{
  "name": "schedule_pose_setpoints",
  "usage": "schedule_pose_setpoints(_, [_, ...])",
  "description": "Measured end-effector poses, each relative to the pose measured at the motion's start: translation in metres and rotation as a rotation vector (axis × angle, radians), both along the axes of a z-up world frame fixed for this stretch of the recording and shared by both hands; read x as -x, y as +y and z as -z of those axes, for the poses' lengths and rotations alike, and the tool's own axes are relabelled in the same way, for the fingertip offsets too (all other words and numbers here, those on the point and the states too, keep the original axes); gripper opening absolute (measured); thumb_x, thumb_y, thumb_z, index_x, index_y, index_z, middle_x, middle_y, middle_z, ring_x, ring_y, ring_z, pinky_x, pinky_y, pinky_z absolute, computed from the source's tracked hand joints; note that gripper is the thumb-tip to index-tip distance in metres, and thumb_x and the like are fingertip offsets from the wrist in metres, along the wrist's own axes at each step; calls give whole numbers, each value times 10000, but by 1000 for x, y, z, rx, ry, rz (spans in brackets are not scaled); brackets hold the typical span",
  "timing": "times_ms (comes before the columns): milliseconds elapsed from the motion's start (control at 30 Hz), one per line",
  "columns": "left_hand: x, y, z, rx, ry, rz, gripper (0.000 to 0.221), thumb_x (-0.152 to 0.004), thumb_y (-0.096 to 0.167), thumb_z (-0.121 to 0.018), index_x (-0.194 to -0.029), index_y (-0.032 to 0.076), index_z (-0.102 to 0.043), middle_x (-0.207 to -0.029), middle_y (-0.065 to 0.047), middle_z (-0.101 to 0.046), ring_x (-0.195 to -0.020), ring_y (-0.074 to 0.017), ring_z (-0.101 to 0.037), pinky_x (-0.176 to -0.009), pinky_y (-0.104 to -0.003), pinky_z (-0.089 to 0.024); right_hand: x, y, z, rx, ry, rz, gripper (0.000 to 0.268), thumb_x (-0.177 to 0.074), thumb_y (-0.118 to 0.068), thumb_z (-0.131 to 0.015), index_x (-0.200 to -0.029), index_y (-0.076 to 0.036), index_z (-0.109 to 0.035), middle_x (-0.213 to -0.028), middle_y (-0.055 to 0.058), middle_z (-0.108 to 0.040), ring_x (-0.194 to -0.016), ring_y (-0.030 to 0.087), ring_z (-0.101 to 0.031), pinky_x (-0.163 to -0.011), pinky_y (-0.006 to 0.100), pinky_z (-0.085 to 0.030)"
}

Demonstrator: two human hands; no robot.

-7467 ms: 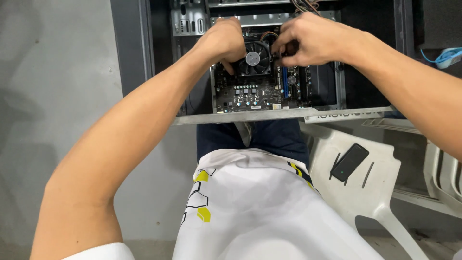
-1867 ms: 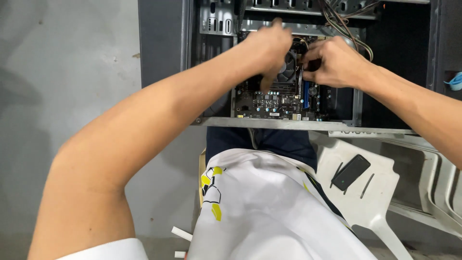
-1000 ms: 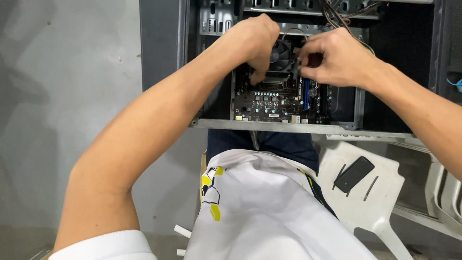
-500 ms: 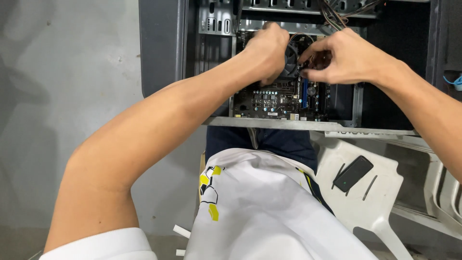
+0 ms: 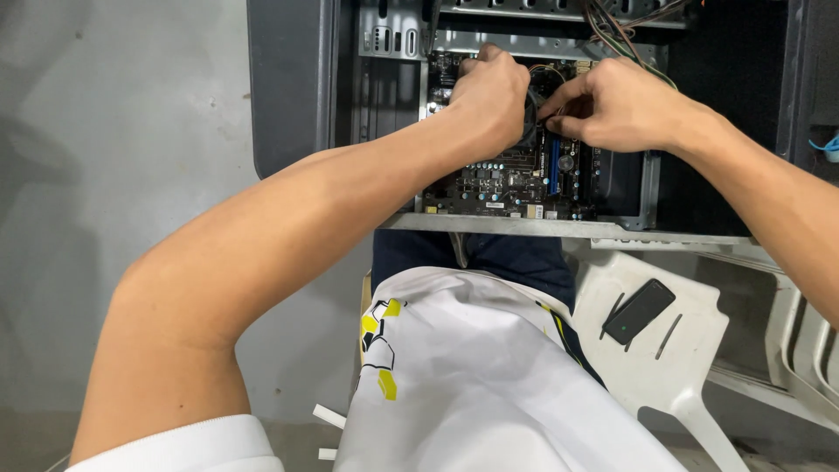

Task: Connecting power and data cables to a motherboard and installing a CPU cooling fan inside a computer case.

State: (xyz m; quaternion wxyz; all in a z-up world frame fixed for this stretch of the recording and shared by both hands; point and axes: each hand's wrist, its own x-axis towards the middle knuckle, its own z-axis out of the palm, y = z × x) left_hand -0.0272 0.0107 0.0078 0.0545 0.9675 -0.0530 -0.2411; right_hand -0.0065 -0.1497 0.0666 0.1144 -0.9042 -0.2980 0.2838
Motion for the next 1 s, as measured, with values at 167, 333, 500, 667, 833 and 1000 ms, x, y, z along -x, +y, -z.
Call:
schedule_pose_setpoints(167, [2, 4, 1, 34, -15, 8, 632, -865, 20, -629, -1464, -45, -441, -1533, -347, -348, -1250, -499, -508, -820, -396, -628, 2, 1, -1, -11, 15, 46, 238, -902, -204, -709, -1110, -187, -823, -879, 44, -805, -781, 175, -706, -811, 304, -512])
schedule_pose_setpoints(333, [4, 9, 0, 118, -169, -6, 533, -798, 35, -709, -1319, 37, -593, -1392, -306, -519, -1048, -400, -646, -701, -417, -632, 1, 2, -4, -17, 30, 56, 242, -893, -188, -712, -1107, -156, -819, -946, 38, -809, -812, 181, -716, -811, 316, -518])
schedule_pose_setpoints(500, [7, 16, 6, 191, -225, 42, 486, -689, -24, -836, -1136, 47, -660, -1104, -177, -620, -938, -365, -700, -674, -450, -624, 2, 4, -6, -16, 72, 104, 231, -887, -188, -724, -1091, -163, -829, -914, 14, -803, -754, 141, -665, -783, 277, -491])
schedule_pose_setpoints(667, [11, 22, -19, 197, -136, 79, 739, -440, 139, -1062, -1061, 25, -679, -1082, -156, -685, -953, -358, -726, -685, -468, -640, 5, 7, -12, 20, 91, 135, 237, -903, -181, -734, -1120, -170, -829, -749, 56, -730, -630, 168, -589, -711, 291, -462])
schedule_pose_setpoints(833, [8, 22, -27, 209, -65, 58, 818, -465, 192, -1068, -1151, 10, -661, -1187, -159, -651, -1018, -354, -708, -742, -455, -654, 7, 8, -14, 21, 90, 171, 218, -901, -163, -735, -1093, -164, -839, -666, 54, -714, -558, 152, -521, -638, 293, -435])
schedule_pose_setpoints(1000, [7, 19, -29, 218, -59, 47, 827, -438, 166, -1077, -1144, 27, -668, -1181, -124, -667, -1003, -339, -722, -729, -458, -648, 8, 9, -15, 45, 85, 200, 256, -889, -131, -718, -1121, -151, -822, -900, 75, -808, -791, 160, -701, -751, 304, -509])
